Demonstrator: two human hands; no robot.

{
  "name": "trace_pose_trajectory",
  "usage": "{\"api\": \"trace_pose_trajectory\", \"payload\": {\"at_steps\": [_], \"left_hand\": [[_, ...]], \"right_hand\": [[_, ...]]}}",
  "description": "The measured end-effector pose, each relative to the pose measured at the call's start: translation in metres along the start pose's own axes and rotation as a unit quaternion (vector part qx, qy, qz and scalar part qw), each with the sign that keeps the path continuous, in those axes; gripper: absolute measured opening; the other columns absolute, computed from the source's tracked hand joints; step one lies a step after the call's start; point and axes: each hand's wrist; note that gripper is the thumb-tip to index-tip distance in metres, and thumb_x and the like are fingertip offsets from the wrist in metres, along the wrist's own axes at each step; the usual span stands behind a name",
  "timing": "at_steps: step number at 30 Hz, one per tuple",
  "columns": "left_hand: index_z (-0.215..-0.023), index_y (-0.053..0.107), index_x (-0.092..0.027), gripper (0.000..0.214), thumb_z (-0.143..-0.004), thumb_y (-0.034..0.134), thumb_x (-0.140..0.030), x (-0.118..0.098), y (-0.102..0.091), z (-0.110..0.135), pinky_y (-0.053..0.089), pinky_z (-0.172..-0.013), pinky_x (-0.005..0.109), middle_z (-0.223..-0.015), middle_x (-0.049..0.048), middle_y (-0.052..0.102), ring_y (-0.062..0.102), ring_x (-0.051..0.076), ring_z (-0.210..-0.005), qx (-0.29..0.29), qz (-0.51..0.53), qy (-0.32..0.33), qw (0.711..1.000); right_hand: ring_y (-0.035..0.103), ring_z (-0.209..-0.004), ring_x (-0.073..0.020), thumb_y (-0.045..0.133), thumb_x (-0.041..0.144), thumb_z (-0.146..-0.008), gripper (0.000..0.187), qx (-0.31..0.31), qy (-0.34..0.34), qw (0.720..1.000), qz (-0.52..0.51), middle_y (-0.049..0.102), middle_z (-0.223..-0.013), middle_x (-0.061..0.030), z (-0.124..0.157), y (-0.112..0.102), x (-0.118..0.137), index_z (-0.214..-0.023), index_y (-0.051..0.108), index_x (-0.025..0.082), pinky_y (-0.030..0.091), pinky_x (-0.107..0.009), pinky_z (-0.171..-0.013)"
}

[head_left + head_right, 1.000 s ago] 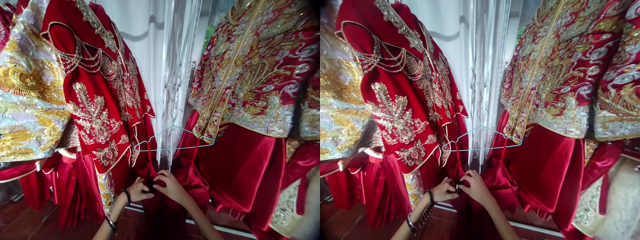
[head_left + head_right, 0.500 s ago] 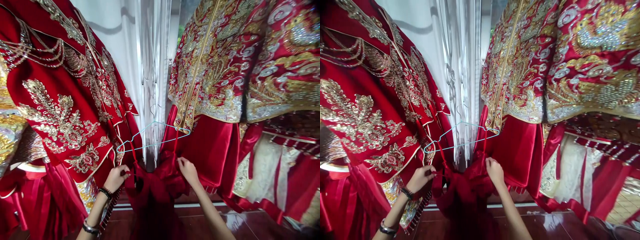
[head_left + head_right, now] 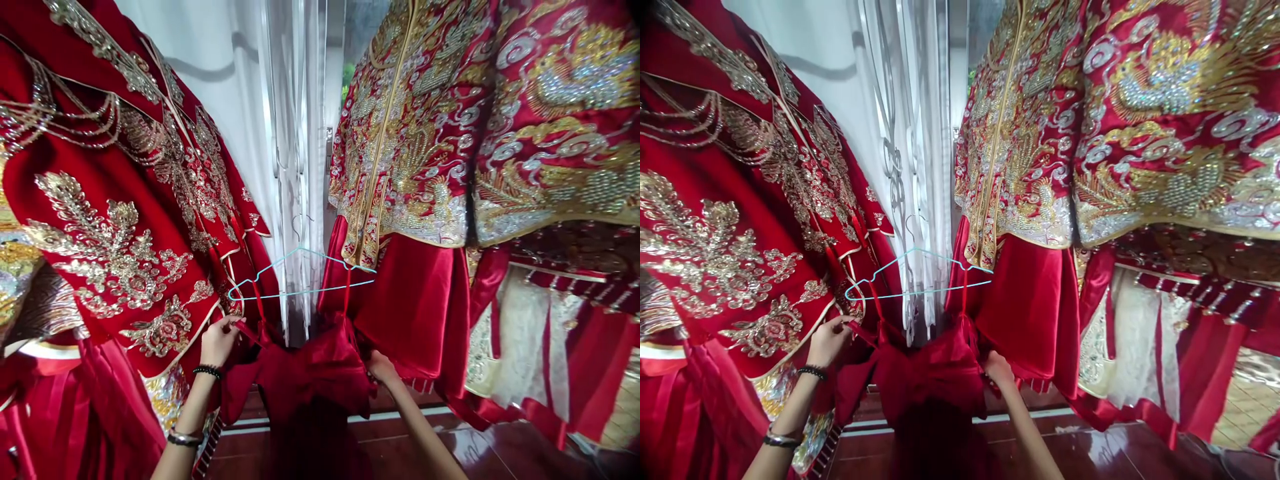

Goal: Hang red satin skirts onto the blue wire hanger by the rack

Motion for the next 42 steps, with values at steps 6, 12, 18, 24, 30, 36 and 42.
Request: {"api": "trace_pose_trajectory", "payload": {"at_steps": [6,12,18,24,30,36,42], "left_hand": [[-0.085,0.067,-0.019,0.031,-0.063,0.058,-0.039,0.01,-0.004,-0.004,0.042,-0.052,0.021,-0.053,-0.0022,0.064,0.06,0.014,-0.055,-0.019,0.106,-0.028,0.994],[-0.085,0.068,-0.015,0.041,-0.053,0.07,-0.041,0.018,-0.015,-0.022,0.05,-0.056,0.023,-0.065,0.0029,0.069,0.064,0.017,-0.062,-0.051,0.266,-0.052,0.961],[-0.085,0.065,-0.011,0.03,-0.06,0.067,-0.028,0.005,-0.018,-0.032,0.051,-0.052,0.025,-0.057,0.0017,0.066,0.062,0.015,-0.053,-0.065,0.406,-0.087,0.907],[-0.091,0.066,-0.012,0.035,-0.063,0.066,-0.033,0.0,-0.016,-0.034,0.051,-0.057,0.024,-0.062,0.0025,0.068,0.062,0.013,-0.056,-0.102,0.292,-0.081,0.948],[-0.097,0.066,-0.019,0.037,-0.067,0.061,-0.039,-0.006,-0.023,-0.025,0.048,-0.055,0.023,-0.065,0.0008,0.069,0.063,0.014,-0.057,-0.128,0.158,-0.072,0.977],[-0.097,0.067,-0.024,0.035,-0.07,0.057,-0.043,-0.024,-0.027,-0.018,0.047,-0.062,0.026,-0.067,-0.0008,0.069,0.063,0.017,-0.066,-0.227,0.072,-0.075,0.968],[-0.108,0.062,-0.025,0.04,-0.071,0.058,-0.041,-0.021,-0.022,-0.018,0.047,-0.073,0.028,-0.084,0.002,0.071,0.064,0.02,-0.082,-0.255,0.072,-0.077,0.961]], "right_hand": [[0.061,-0.092,-0.0273,0.05,0.033,-0.073,0.021,-0.034,-0.004,0.999,0.027,0.065,-0.095,-0.0146,-0.002,-0.022,0.002,-0.084,0.06,0.019,0.045,-0.036,-0.071],[0.064,-0.072,-0.0212,0.042,0.034,-0.075,0.018,-0.066,-0.051,0.973,-0.215,0.064,-0.063,-0.0064,0.002,-0.061,0.013,-0.07,0.053,0.02,0.047,-0.033,-0.07],[0.063,-0.089,-0.0215,0.047,0.03,-0.069,0.016,0.094,-0.062,0.791,-0.602,0.068,-0.072,-0.008,0.015,-0.103,0.029,-0.057,0.05,0.021,0.048,-0.036,-0.082],[0.054,-0.108,-0.0202,0.043,0.017,-0.061,0.03,0.066,-0.145,0.73,-0.664,0.064,-0.108,-0.0063,0.016,-0.114,0.047,-0.082,0.064,0.021,0.046,-0.038,-0.09],[0.055,-0.107,-0.0187,0.057,0.014,-0.062,0.037,0.032,-0.123,0.702,-0.7,0.051,-0.127,-0.0009,0.016,-0.103,0.044,-0.096,0.064,0.025,0.052,-0.027,-0.081],[0.057,-0.104,-0.022,0.068,0.021,-0.058,0.031,0.002,-0.123,0.708,-0.695,0.053,-0.125,-0.0063,0.009,-0.102,0.048,-0.09,0.067,0.019,0.052,-0.027,-0.08],[0.055,-0.107,-0.025,0.069,0.027,-0.056,0.032,-0.013,-0.118,0.722,-0.682,0.059,-0.116,-0.01,0.003,-0.104,0.046,-0.088,0.068,0.019,0.05,-0.032,-0.082]]}}
Point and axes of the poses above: each hand's wrist, its own z-axis away from the middle knuckle, its own y-axis out of the palm, x = y × z
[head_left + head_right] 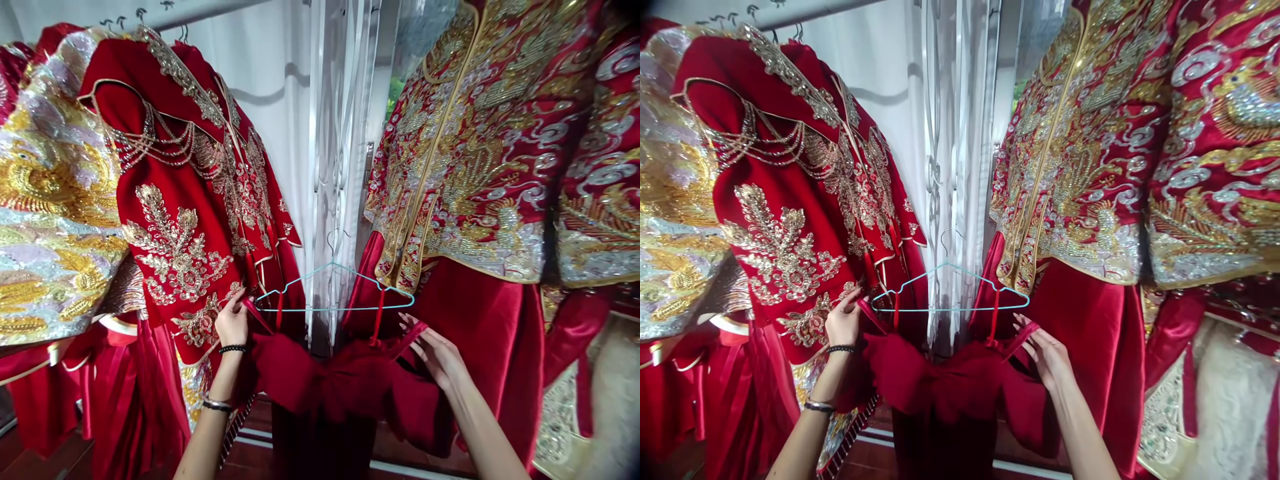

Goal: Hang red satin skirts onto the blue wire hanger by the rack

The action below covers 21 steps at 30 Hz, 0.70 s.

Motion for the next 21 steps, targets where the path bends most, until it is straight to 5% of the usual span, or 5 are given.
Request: {"api": "trace_pose_trajectory", "payload": {"at_steps": [9,21], "left_hand": [[-0.119,0.053,-0.028,0.047,-0.073,0.057,-0.039,-0.008,0.009,-0.006,0.045,-0.071,0.025,-0.078,-0.0017,0.071,0.063,0.018,-0.082,0.073,-0.029,0.009,0.997],[-0.114,0.054,-0.021,0.045,-0.071,0.057,-0.036,-0.024,0.029,-0.012,0.044,-0.066,0.024,-0.067,-0.0033,0.061,0.055,0.012,-0.065,0.219,0.017,0.187,0.958]], "right_hand": [[0.052,-0.11,-0.0261,0.073,0.034,-0.052,0.037,-0.001,0.021,1.0,0.02,0.059,-0.115,-0.01,0.001,-0.004,0.006,-0.086,0.069,0.02,0.05,-0.03,-0.078],[0.056,-0.104,-0.0259,0.071,0.038,-0.057,0.036,0.062,0.025,0.995,0.074,0.058,-0.116,-0.0104,0.01,0.004,0.008,-0.089,0.07,0.02,0.048,-0.033,-0.082]]}}
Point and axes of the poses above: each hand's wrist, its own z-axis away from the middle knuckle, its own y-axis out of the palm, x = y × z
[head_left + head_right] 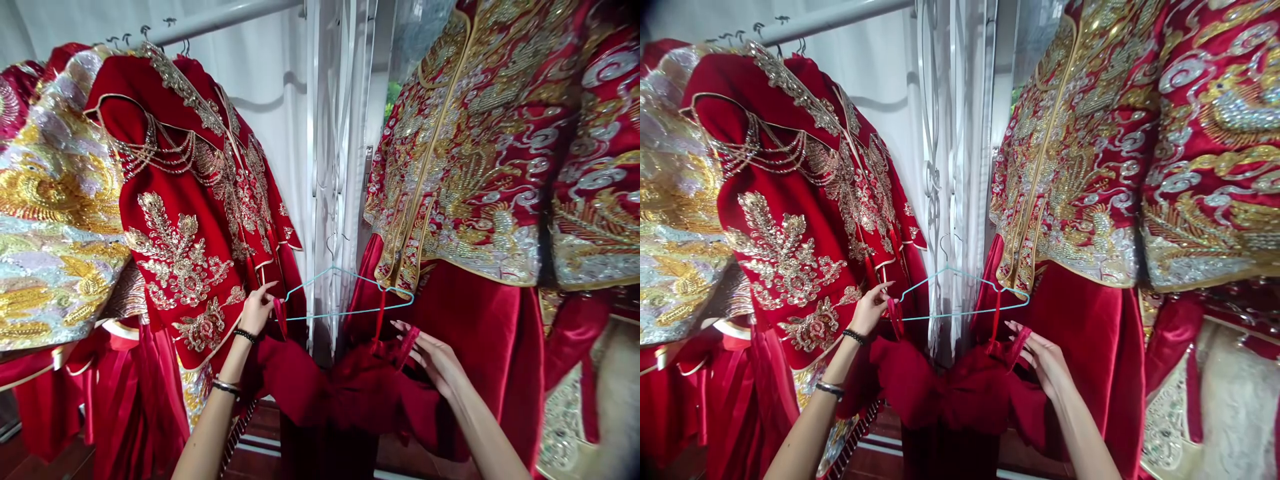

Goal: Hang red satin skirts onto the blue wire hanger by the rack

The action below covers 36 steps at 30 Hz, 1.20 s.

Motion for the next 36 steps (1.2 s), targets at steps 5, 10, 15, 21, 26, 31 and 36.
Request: {"api": "trace_pose_trajectory", "payload": {"at_steps": [5,10,15,21,26,31,36], "left_hand": [[-0.109,0.058,-0.023,0.039,-0.071,0.056,-0.02,-0.021,-0.003,-0.009,0.044,-0.071,0.024,-0.072,-0.0014,0.063,0.055,0.014,-0.071,0.082,-0.115,0.056,0.988],[-0.109,0.059,-0.025,0.043,-0.069,0.053,-0.012,-0.028,-0.007,-0.011,0.042,-0.081,0.029,-0.085,0.002,0.063,0.054,0.019,-0.088,0.153,-0.257,0.097,0.949],[-0.108,0.06,-0.021,0.038,-0.08,0.047,-0.043,-0.035,0.009,-0.009,0.042,-0.078,0.038,-0.095,0.0104,0.055,0.05,0.026,-0.091,0.049,-0.346,0.101,0.931],[-0.129,0.038,-0.015,0.053,-0.083,0.044,-0.041,-0.051,0.049,-0.017,0.041,-0.084,0.038,-0.102,0.0119,0.054,0.05,0.024,-0.095,-0.016,-0.253,0.192,0.948],[-0.135,0.026,-0.014,0.072,-0.076,0.053,-0.045,-0.071,0.079,-0.012,0.027,-0.097,0.05,-0.129,0.0208,0.036,0.029,0.034,-0.123,-0.102,-0.264,0.301,0.911],[-0.136,0.022,-0.02,0.09,-0.063,0.065,-0.049,-0.107,0.111,-0.008,0.009,-0.104,0.054,-0.143,0.0167,0.019,0.009,0.034,-0.132,0.031,-0.352,0.499,0.791],[-0.136,0.023,-0.015,0.083,-0.067,0.064,-0.035,-0.124,0.139,-0.021,0.007,-0.105,0.054,-0.139,0.0176,0.029,0.014,0.031,-0.132,0.075,-0.407,0.496,0.763]], "right_hand": [[0.062,-0.092,-0.0247,0.074,0.036,-0.054,0.036,-0.003,0.012,1.0,-0.003,0.062,-0.109,-0.0109,0.002,0.003,0.001,-0.086,0.07,0.02,0.05,-0.033,-0.078],[0.063,-0.089,-0.023,0.072,0.036,-0.058,0.035,0.019,0.002,1.0,0.012,0.062,-0.11,-0.0112,0.003,0.004,-0.002,-0.088,0.07,0.019,0.051,-0.031,-0.075],[0.063,-0.09,-0.0213,0.072,0.035,-0.058,0.034,0.033,-0.008,0.999,0.009,0.062,-0.11,-0.0103,0.007,0.007,-0.001,-0.089,0.07,0.019,0.05,-0.028,-0.075],[0.063,-0.088,-0.0207,0.071,0.035,-0.06,0.032,0.037,-0.014,0.999,0.0,0.064,-0.107,-0.0094,0.013,0.015,0.001,-0.088,0.07,0.019,0.051,-0.029,-0.075],[0.063,-0.087,-0.0205,0.07,0.035,-0.06,0.032,0.032,-0.019,0.999,0.0,0.065,-0.106,-0.0092,0.015,0.018,0.0,-0.088,0.07,0.019,0.051,-0.028,-0.072],[0.064,-0.085,-0.0193,0.071,0.034,-0.061,0.032,0.04,-0.011,0.999,0.0,0.064,-0.106,-0.009,0.013,0.023,0.001,-0.089,0.07,0.019,0.051,-0.027,-0.071],[0.064,-0.083,-0.0188,0.07,0.034,-0.061,0.032,0.035,-0.015,0.999,-0.002,0.064,-0.107,-0.0092,0.014,0.029,0.004,-0.088,0.07,0.018,0.051,-0.028,-0.071]]}}
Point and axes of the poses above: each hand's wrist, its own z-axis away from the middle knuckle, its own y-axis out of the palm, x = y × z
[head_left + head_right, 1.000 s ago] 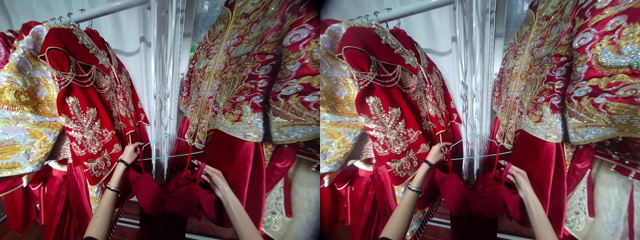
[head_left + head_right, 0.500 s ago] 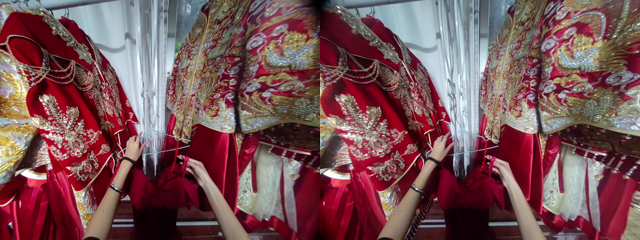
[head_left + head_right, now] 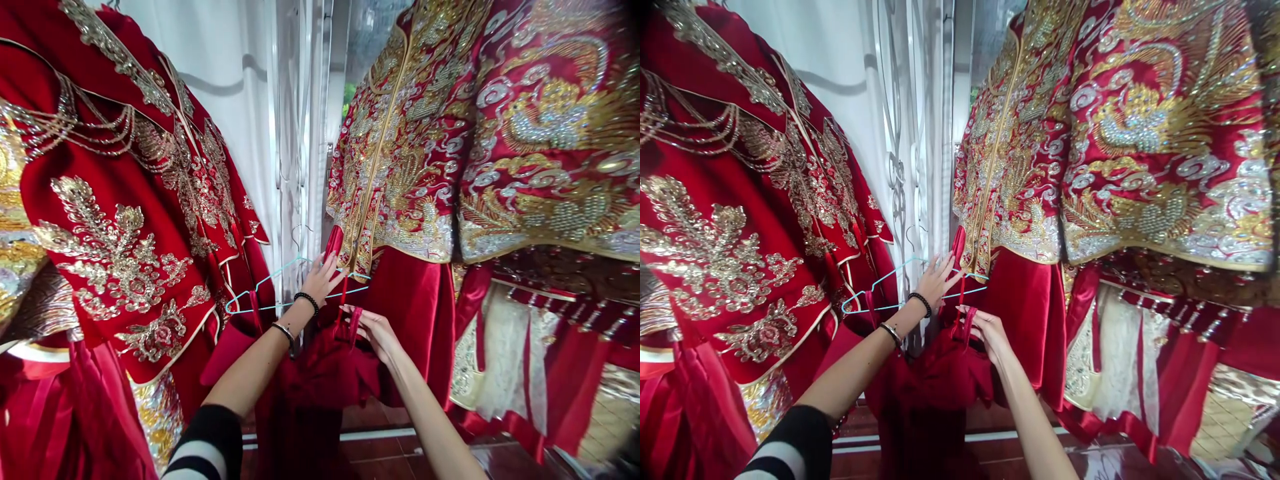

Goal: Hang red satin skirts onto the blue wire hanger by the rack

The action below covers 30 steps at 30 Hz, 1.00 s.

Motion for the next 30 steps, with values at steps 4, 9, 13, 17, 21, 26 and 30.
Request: {"api": "trace_pose_trajectory", "payload": {"at_steps": [4,9,13,17,21,26,30], "left_hand": [[-0.132,0.031,-0.02,0.057,-0.078,0.048,-0.018,0.0,0.008,0.0,0.009,-0.104,0.057,-0.123,0.0132,0.047,0.035,0.028,-0.121,-0.01,-0.017,-0.024,1.0],[-0.13,0.034,-0.022,0.066,-0.069,0.058,-0.018,0.001,0.001,0.01,0.008,-0.101,0.061,-0.119,0.0138,0.047,0.038,0.03,-0.115,-0.009,0.01,0.007,1.0],[-0.129,0.034,-0.022,0.067,-0.068,0.059,-0.018,0.005,-0.004,0.016,0.007,-0.1,0.062,-0.12,0.0142,0.045,0.038,0.03,-0.114,-0.012,0.038,0.031,0.999],[-0.13,0.034,-0.022,0.07,-0.066,0.061,-0.018,0.009,-0.007,0.021,0.009,-0.1,0.061,-0.119,0.015,0.045,0.039,0.031,-0.113,-0.015,0.045,0.05,0.998],[-0.13,0.033,-0.024,0.071,-0.066,0.061,-0.019,0.007,-0.011,0.024,0.01,-0.099,0.062,-0.12,0.0146,0.044,0.038,0.031,-0.113,-0.012,0.056,0.053,0.997],[-0.128,0.035,-0.022,0.071,-0.064,0.064,-0.021,0.003,-0.015,0.024,0.009,-0.1,0.059,-0.122,0.0149,0.043,0.037,0.031,-0.114,-0.013,0.072,0.048,0.996],[-0.131,0.032,-0.018,0.072,-0.065,0.061,-0.02,0.002,-0.014,0.023,0.012,-0.101,0.056,-0.123,0.0158,0.043,0.037,0.03,-0.113,-0.008,0.077,0.052,0.996]], "right_hand": [[0.064,-0.085,-0.0192,0.071,0.034,-0.061,0.032,-0.013,-0.012,1.0,-0.001,0.064,-0.108,-0.01,0.002,-0.005,0.004,-0.088,0.07,0.018,0.05,-0.029,-0.074],[0.062,-0.09,-0.0212,0.072,0.036,-0.058,0.031,-0.067,-0.042,0.997,-0.019,0.065,-0.105,-0.0098,0.005,-0.023,0.007,-0.085,0.07,0.019,0.05,-0.031,-0.075],[0.062,-0.089,-0.021,0.075,0.036,-0.054,0.03,-0.117,-0.077,0.99,-0.032,0.07,-0.091,-0.0086,0.008,-0.04,0.01,-0.079,0.071,0.019,0.05,-0.03,-0.074],[0.063,-0.081,-0.02,0.077,0.036,-0.049,0.033,-0.159,-0.104,0.982,-0.007,0.07,-0.088,-0.0065,0.011,-0.046,0.021,-0.076,0.072,0.019,0.051,-0.03,-0.068],[0.058,-0.076,-0.018,0.074,0.042,-0.052,0.034,-0.134,-0.149,0.972,0.12,0.066,-0.082,-0.0051,0.007,-0.039,0.038,-0.077,0.072,0.018,0.048,-0.028,-0.062],[0.051,-0.076,-0.0147,0.07,0.048,-0.056,0.031,-0.109,-0.244,0.918,0.293,0.055,-0.078,-0.0034,-0.011,-0.017,0.055,-0.064,0.07,0.018,0.044,-0.027,-0.069],[0.052,-0.091,-0.0184,0.067,0.049,-0.059,0.031,-0.039,-0.258,0.91,0.324,0.054,-0.094,-0.0064,-0.032,0.001,0.063,-0.061,0.068,0.019,0.043,-0.031,-0.082]]}}
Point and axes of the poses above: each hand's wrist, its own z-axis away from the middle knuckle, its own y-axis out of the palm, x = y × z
